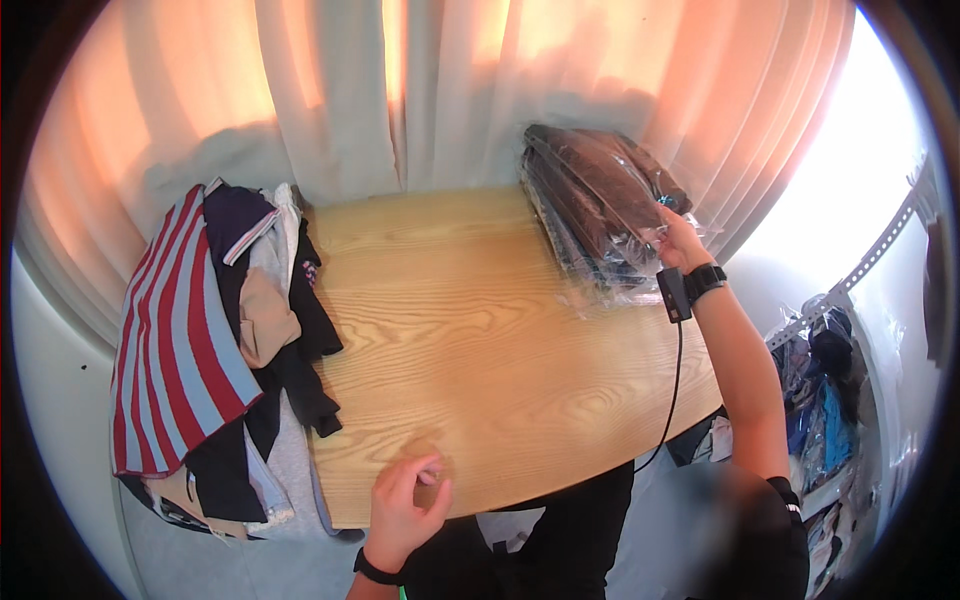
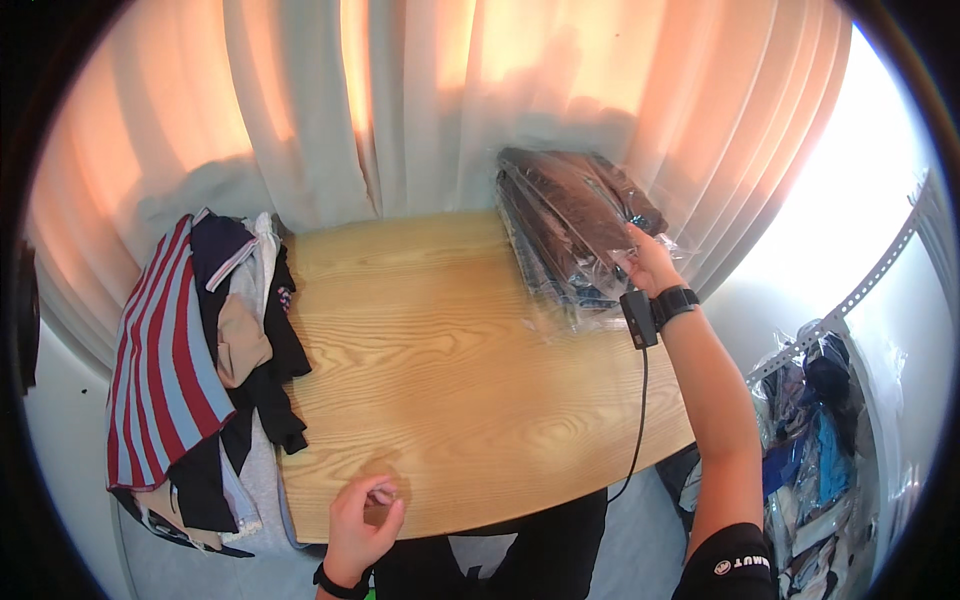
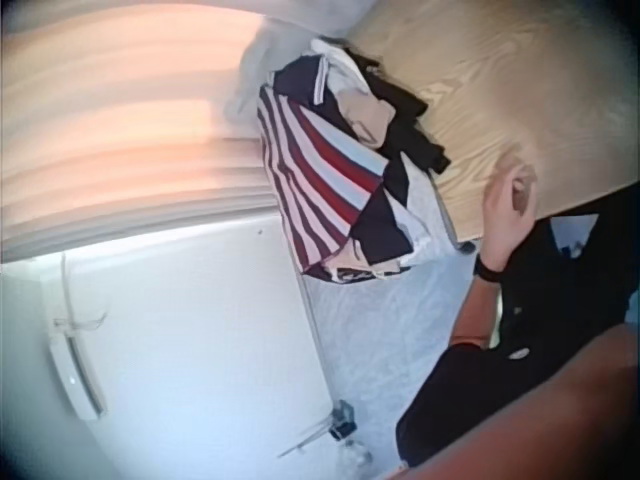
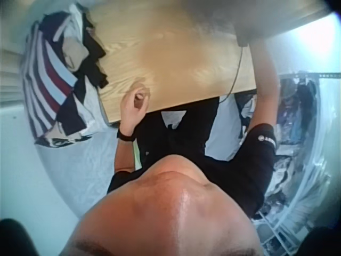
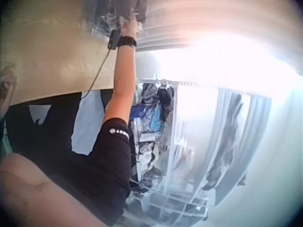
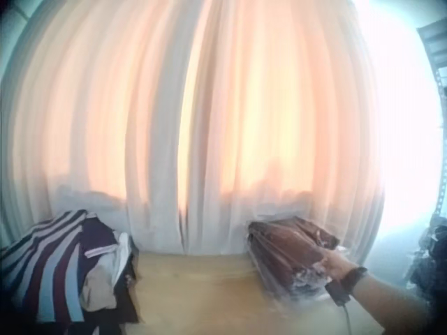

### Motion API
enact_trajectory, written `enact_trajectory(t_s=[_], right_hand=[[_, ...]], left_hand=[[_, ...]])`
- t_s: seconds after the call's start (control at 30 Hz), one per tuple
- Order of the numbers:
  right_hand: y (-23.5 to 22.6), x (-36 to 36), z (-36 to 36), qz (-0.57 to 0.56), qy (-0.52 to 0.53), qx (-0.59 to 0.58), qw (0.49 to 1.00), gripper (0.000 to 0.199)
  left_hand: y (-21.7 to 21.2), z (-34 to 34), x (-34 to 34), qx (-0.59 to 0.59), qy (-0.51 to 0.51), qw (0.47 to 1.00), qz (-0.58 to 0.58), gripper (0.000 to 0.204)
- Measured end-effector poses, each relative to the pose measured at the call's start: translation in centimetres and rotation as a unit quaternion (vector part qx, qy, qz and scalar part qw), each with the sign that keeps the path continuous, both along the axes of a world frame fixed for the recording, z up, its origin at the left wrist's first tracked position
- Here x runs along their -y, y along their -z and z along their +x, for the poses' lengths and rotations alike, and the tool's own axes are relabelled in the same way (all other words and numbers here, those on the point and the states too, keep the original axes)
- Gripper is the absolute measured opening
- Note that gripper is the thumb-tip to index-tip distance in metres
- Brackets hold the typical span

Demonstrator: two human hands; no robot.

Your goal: Fold various items of clothing and place them into plastic bags for storage or shipping.

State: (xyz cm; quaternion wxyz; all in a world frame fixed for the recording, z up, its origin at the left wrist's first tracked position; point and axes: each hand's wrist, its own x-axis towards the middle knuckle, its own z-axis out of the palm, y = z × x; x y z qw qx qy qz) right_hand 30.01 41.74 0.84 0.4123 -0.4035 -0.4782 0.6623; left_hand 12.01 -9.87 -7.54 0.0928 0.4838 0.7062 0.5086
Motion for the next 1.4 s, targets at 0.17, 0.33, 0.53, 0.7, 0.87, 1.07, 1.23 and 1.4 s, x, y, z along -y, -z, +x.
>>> enact_trajectory(t_s=[0.17, 0.33, 0.53, 0.7, 0.87, 1.07, 1.23, 1.4], right_hand=[[-1.0, 2.7, -0.2, -0.039, 0.015, -0.083, 0.996, 0.033], [-1.7, 9.2, 1.4, -0.004, -0.004, -0.132, 0.991, 0.045], [7.8, 23.9, 4.5, 0.22, 0.138, -0.044, 0.965, 0.03], [10.0, 31.0, 3.1, 0.218, -0.027, -0.007, 0.976, 0.028], [9.8, 31.2, 1.6, 0.246, -0.104, 0.06, 0.962, 0.032], [9.8, 31.8, 2.2, 0.356, -0.08, 0.136, 0.921, 0.03], [9.9, 31.7, 1.9, 0.328, -0.099, 0.12, 0.932, 0.025], [9.9, 31.5, 2.0, 0.296, -0.104, 0.111, 0.943, 0.023]], left_hand=[[-0.1, 0.2, -0.2, -0.012, -0.001, 1.0, -0.01, 0.029], [-0.3, -0.1, 0.7, -0.038, -0.027, 0.999, -0.016, 0.025], [-4.0, -1.0, 2.0, 0.083, -0.007, 0.997, 0.004, 0.022], [-10.3, -8.2, 3.8, -0.224, -0.166, 0.956, -0.092, 0.04], [-7.5, -14.7, 3.6, -0.475, -0.276, 0.806, -0.222, 0.044], [-8.2, -18.5, 4.1, -0.319, -0.338, 0.859, -0.215, 0.021], [-11.3, -19.4, 4.9, -0.253, -0.393, 0.884, -0.024, 0.017], [-14.8, -15.7, 2.5, -0.271, -0.384, 0.883, 0.012, 0.018]])
